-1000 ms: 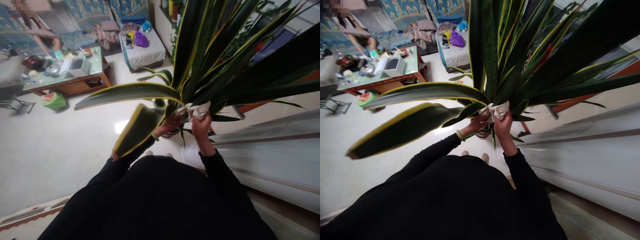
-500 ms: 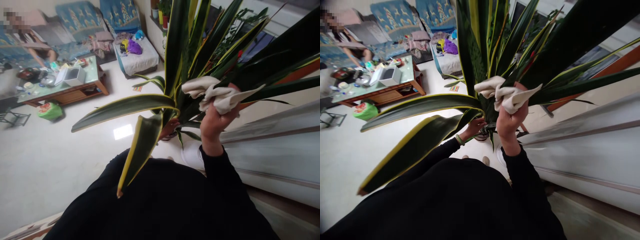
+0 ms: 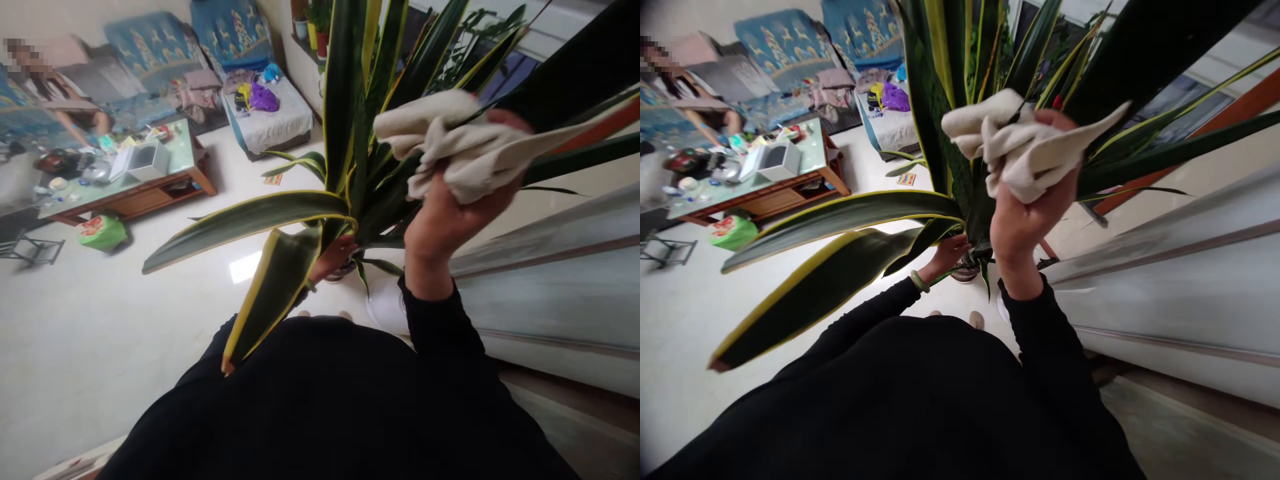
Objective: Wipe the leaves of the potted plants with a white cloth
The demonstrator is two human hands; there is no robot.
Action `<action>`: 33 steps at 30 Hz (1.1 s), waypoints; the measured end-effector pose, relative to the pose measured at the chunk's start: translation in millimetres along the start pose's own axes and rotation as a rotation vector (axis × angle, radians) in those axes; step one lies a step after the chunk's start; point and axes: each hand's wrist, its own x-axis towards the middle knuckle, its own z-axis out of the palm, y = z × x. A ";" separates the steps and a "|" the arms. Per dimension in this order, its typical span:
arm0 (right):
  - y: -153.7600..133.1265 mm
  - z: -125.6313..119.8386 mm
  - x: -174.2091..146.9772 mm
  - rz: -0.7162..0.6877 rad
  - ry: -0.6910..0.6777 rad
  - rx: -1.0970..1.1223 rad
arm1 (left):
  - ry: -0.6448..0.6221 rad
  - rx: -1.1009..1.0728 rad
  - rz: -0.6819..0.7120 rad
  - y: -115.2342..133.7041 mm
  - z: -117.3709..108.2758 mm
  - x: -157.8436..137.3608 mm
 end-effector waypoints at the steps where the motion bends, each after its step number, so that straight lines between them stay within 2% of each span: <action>1: -0.3 1.7 -10.6 0.049 -0.026 -0.019 | -0.016 -0.010 -0.007 1.3 -0.7 0.0; 6: 30.2 0.6 -104.0 0.319 -0.144 -0.113 | -0.031 -0.080 -0.045 3.9 -1.1 3.1; 9: 54.0 -7.7 -160.4 0.510 -0.222 -0.040 | -0.020 -0.092 -0.053 -1.0 -1.3 7.8; 12: 68.2 -16.4 -201.6 0.701 -0.304 -0.052 | -0.001 -0.076 -0.048 -7.9 -3.5 10.2; 14: 75.0 -20.2 -219.4 0.767 -0.342 -0.105 | 0.030 -0.041 -0.052 -11.7 -5.4 8.1; 21: 96.1 -24.5 -253.8 0.765 -0.448 -0.184 | 0.111 -0.097 -0.053 -8.8 -4.2 -11.5; 26: 102.0 -24.6 -286.6 0.749 -0.701 -0.330 | 0.060 0.022 0.042 4.4 -6.6 -13.8; 29: 108.1 -28.4 -302.9 0.757 -0.779 -0.334 | 0.049 0.041 0.051 6.9 -10.8 -15.5; 33: 120.0 -34.9 -316.1 0.766 -0.866 -0.338 | 0.094 0.021 0.007 -1.0 -15.3 -24.1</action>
